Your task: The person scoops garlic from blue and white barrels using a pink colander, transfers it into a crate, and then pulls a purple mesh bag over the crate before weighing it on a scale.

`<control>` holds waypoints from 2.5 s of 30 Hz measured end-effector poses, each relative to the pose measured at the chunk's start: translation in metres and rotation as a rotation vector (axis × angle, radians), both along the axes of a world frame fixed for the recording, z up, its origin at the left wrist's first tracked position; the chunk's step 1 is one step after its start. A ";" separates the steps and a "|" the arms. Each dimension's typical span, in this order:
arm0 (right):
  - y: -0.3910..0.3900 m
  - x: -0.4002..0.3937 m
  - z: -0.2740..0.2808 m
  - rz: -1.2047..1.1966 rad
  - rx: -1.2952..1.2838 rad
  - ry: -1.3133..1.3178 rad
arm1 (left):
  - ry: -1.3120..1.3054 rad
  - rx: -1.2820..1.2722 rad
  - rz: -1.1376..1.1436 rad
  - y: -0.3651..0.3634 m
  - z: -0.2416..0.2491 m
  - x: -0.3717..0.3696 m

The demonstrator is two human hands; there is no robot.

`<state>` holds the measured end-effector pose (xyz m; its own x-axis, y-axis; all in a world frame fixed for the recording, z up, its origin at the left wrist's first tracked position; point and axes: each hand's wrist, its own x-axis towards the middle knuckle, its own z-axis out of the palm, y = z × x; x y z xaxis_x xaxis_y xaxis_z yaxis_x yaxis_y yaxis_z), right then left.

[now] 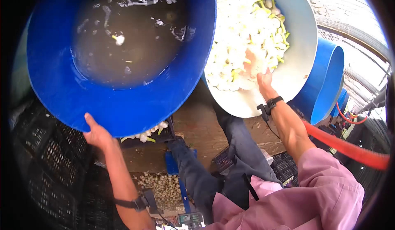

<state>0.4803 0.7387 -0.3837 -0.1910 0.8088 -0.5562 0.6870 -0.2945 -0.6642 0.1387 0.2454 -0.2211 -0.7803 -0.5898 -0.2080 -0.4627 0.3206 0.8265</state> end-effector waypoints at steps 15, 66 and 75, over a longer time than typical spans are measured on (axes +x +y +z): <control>0.002 -0.121 -0.066 -0.084 -0.558 0.219 | -0.176 -0.084 -0.012 0.004 0.014 0.002; -0.210 -0.029 0.261 0.289 -0.606 0.238 | -0.320 0.894 0.327 -0.044 0.000 0.269; -0.444 -0.044 0.043 0.732 0.257 -0.201 | -0.483 0.820 0.704 -0.092 -0.125 0.403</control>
<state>0.4364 0.2944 -0.3409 -0.6384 0.6248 -0.4495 0.7606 0.4226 -0.4929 0.5421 0.1534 -0.3466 -0.0739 -0.4113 -0.9085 -0.6457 -0.6745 0.3579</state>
